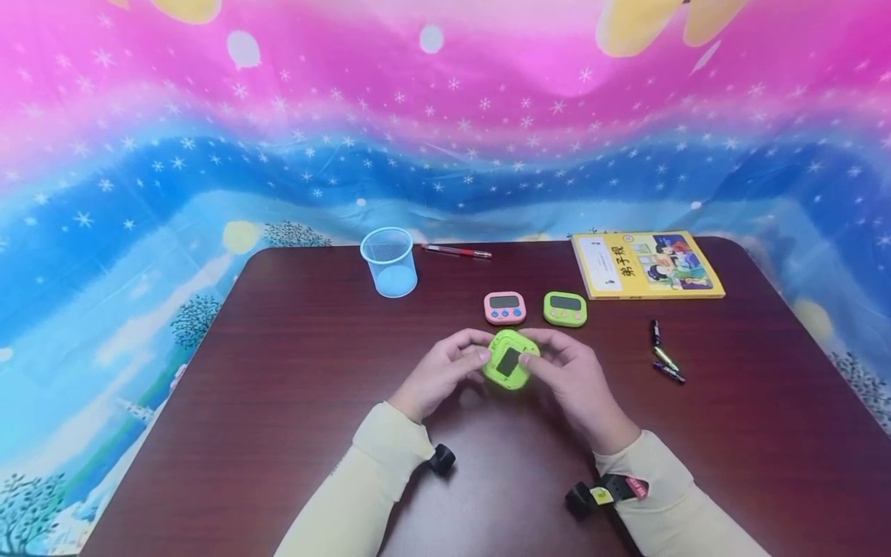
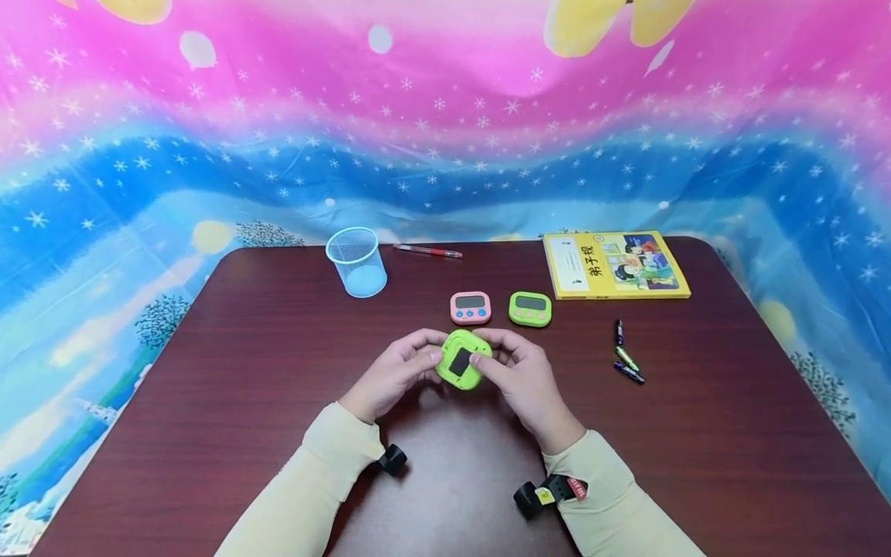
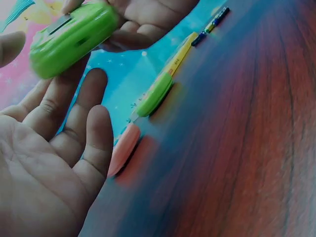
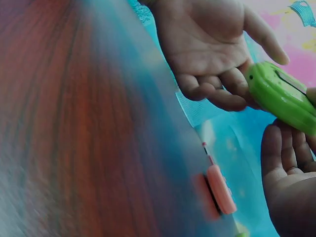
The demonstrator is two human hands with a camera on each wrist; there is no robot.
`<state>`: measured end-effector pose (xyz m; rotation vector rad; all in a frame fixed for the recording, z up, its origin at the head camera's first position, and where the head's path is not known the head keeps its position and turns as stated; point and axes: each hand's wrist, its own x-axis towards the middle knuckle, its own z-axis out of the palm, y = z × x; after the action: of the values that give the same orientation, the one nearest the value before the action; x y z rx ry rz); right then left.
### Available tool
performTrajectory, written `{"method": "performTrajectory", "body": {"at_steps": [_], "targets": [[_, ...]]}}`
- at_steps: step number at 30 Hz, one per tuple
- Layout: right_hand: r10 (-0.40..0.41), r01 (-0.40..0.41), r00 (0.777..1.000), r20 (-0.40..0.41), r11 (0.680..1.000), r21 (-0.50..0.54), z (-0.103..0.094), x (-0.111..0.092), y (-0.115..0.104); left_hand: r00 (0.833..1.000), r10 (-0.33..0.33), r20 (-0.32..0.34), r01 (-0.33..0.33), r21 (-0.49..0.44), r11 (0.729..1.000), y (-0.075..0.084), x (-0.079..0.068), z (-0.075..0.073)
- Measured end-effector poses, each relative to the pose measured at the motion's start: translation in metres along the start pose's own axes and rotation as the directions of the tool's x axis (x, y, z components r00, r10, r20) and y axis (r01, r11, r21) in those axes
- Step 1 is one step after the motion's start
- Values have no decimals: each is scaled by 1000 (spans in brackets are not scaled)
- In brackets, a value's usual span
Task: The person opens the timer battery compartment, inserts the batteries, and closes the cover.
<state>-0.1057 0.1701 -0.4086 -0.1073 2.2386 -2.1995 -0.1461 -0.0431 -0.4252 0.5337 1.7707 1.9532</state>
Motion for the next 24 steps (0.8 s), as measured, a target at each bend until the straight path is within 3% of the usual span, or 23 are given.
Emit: {"method": "performTrajectory", "body": {"at_steps": [4,7,15,20,24], "targets": [[-16,19,999,47,998,-63,-7,2,-2,1000,-17,7,16,49,999,4,-2,0],[19,-1,992,126,990,-141,-14,3,-5,1000,-21,14,19,103,994,8,-3,0],[119,-12,919,377,961,-275,-28,4,-14,992,-71,105,49,198,979,15,-6,5],[133,6,905,404,946,-324,-31,5,-14,985,-136,111,110,208,972,9,-4,10],[128,8,916,381,942,-335,-31,5,-12,989,-119,87,101,188,977,5,-3,12]]}}
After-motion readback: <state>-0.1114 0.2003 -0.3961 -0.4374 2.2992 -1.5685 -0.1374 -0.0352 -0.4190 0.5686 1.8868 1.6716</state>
